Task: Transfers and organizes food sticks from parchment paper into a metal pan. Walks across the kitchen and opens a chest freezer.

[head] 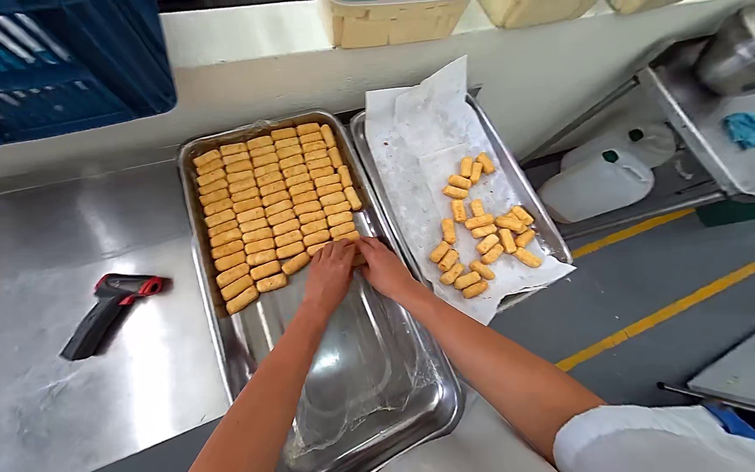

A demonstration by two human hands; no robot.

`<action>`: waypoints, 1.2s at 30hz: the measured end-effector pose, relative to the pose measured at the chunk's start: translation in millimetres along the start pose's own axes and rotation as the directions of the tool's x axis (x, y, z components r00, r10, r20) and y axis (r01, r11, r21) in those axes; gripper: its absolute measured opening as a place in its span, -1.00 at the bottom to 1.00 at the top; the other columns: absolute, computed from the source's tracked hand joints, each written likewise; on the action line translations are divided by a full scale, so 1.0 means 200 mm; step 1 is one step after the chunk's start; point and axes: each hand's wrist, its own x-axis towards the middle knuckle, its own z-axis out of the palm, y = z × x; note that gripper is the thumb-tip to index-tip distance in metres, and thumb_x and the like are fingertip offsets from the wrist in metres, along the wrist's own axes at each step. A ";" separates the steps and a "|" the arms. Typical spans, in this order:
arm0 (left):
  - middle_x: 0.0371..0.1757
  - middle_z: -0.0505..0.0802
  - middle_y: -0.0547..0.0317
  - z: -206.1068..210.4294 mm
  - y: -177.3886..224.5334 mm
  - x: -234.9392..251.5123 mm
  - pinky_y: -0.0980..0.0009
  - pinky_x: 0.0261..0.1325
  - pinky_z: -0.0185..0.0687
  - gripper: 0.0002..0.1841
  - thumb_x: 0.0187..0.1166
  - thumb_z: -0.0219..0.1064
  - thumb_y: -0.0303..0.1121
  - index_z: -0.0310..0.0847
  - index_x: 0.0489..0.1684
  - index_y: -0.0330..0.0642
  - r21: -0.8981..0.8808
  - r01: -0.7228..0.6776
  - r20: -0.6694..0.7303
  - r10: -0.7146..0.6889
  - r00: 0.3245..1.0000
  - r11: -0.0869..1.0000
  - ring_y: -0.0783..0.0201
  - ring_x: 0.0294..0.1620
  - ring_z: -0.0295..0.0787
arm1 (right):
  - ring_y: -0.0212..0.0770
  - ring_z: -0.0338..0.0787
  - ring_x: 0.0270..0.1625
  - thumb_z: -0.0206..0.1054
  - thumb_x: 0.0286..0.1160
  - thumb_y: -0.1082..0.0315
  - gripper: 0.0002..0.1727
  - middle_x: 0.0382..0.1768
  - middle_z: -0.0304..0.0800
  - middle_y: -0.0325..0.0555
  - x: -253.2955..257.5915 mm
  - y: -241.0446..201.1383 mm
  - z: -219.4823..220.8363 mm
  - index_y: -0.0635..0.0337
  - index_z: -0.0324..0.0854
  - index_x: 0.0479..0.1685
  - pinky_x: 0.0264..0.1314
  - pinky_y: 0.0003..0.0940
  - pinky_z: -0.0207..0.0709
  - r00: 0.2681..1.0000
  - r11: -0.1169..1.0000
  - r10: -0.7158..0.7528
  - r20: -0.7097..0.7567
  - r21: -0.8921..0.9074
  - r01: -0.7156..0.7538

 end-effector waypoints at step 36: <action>0.00 0.91 0.01 -0.09 0.44 0.05 0.02 0.13 0.76 -0.64 0.62 0.37 -0.37 0.67 0.36 -0.21 -0.670 0.588 0.153 -0.690 0.708 0.454 0.13 -0.05 0.88 | 0.12 0.82 0.09 0.32 0.67 0.13 -0.41 0.13 0.80 0.12 0.31 0.10 -0.45 0.16 0.47 0.64 0.17 0.20 0.67 0.995 0.993 0.026 0.094 0.115 -0.037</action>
